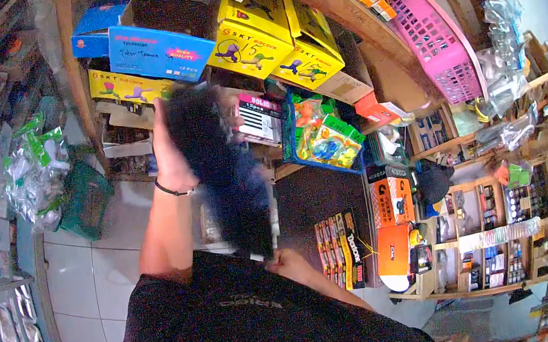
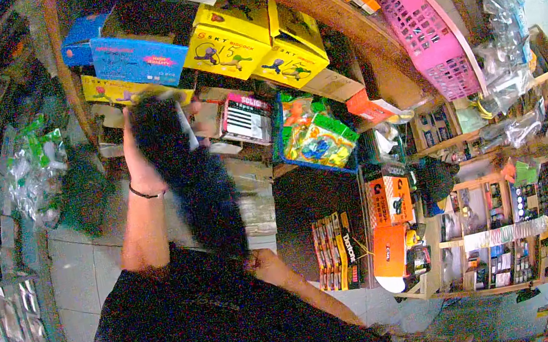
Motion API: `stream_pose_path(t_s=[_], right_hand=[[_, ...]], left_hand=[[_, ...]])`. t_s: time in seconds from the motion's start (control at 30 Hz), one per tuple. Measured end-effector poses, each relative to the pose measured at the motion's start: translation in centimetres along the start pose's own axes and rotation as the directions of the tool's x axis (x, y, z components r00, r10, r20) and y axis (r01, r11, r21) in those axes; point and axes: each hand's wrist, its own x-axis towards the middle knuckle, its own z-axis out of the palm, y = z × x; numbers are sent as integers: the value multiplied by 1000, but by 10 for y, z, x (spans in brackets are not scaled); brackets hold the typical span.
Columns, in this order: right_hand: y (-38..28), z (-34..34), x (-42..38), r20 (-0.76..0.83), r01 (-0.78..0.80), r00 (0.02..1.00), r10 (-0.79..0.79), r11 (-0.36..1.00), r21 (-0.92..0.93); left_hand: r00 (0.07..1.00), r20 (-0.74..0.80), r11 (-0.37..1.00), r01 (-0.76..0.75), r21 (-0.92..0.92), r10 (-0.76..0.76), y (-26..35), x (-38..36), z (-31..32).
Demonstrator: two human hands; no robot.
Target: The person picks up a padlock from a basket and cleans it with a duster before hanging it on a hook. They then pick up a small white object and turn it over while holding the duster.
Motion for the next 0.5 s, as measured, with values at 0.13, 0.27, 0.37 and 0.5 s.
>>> stream_pose_path(t_s=[0.13,0.27,0.37,0.5], right_hand=[[7,-7,14,32,-243,970,242,953,180],[3,3,7,-17,45,999,-43,991,129],[0,-6,11,-6,-53,999,54,994,97],[37,10,18,-46,-59,997,64,994,96]], left_hand=[[997,49,999,53,-8,-53,11,-2,22],[999,44,999,21,36,-23,8,-1,10],[951,262,986,162,35,-165,15,0,8],[962,-222,987,-154,34,158,6,0,20]])
